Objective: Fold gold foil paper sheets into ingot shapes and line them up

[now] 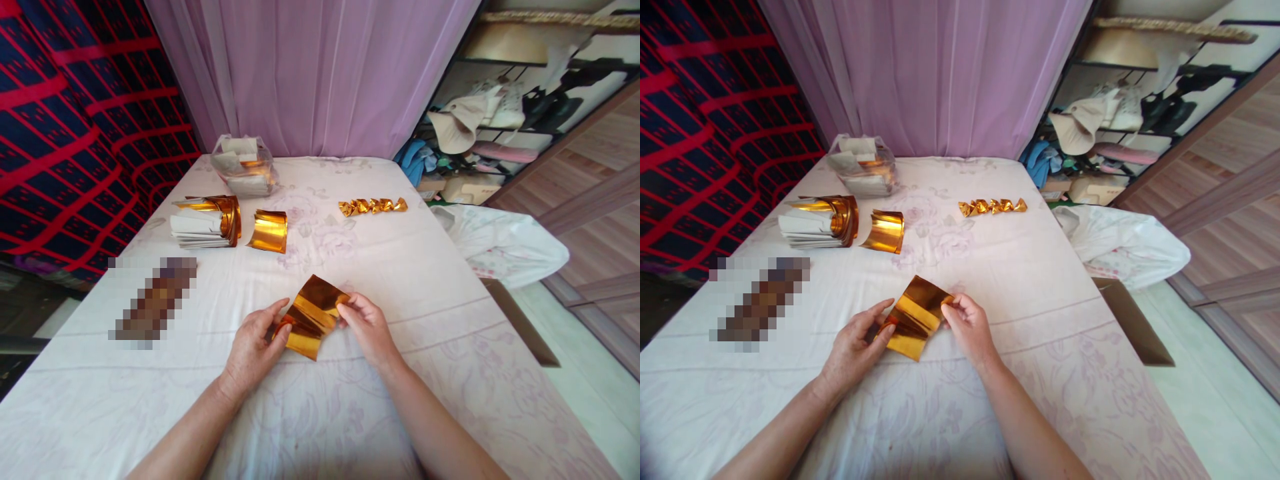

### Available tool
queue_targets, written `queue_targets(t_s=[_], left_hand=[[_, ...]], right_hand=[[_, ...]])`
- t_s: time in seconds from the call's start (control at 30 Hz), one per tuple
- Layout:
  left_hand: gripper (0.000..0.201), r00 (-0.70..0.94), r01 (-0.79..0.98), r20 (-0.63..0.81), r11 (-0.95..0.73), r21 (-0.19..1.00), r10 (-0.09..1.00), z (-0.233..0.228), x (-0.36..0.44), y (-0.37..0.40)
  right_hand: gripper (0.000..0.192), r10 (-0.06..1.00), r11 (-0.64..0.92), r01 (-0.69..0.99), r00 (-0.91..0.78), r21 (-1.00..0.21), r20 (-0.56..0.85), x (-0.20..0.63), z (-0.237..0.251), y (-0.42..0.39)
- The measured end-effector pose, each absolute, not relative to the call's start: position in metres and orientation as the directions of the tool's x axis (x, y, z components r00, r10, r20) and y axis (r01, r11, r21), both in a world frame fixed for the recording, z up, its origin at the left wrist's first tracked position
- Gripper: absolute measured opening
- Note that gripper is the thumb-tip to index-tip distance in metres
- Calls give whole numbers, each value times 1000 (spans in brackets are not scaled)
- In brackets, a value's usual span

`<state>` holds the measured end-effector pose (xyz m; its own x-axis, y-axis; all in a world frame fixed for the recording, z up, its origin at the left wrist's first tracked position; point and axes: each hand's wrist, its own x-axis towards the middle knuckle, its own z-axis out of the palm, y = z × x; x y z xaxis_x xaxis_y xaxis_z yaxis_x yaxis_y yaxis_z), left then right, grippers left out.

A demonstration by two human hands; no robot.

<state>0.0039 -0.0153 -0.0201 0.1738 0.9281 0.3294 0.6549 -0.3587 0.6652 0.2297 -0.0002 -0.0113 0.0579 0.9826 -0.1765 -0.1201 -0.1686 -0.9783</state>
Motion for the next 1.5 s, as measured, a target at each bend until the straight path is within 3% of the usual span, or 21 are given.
queue_targets(t_s=[0.47,0.8,0.93,1.07,1.2,1.37,1.5], left_hand=[[41,206,663,319,-372,650,925,-18,4,-14],[46,214,663,340,-392,638,916,-19,4,-15],[45,253,654,440,-488,578,861,-19,5,-14],[26,331,591,546,-620,516,769,-16,4,-12],[12,307,552,529,-601,578,791,-12,5,-12],[8,213,464,442,-488,739,871,-11,6,-12],[7,146,477,437,-450,754,887,-14,5,-13]], right_hand=[[35,982,-153,-99,98,-983,-163,229,-16,0],[17,1000,-12,114,-13,-993,-14,224,-20,-6],[33,1000,13,153,-22,-988,10,224,-22,-6],[41,997,58,220,-67,-974,44,224,-24,-8],[37,991,133,293,-67,-947,118,226,-20,-9],[22,901,434,377,-165,-818,402,230,-7,-10],[12,884,468,394,-214,-791,417,227,-7,-10]])
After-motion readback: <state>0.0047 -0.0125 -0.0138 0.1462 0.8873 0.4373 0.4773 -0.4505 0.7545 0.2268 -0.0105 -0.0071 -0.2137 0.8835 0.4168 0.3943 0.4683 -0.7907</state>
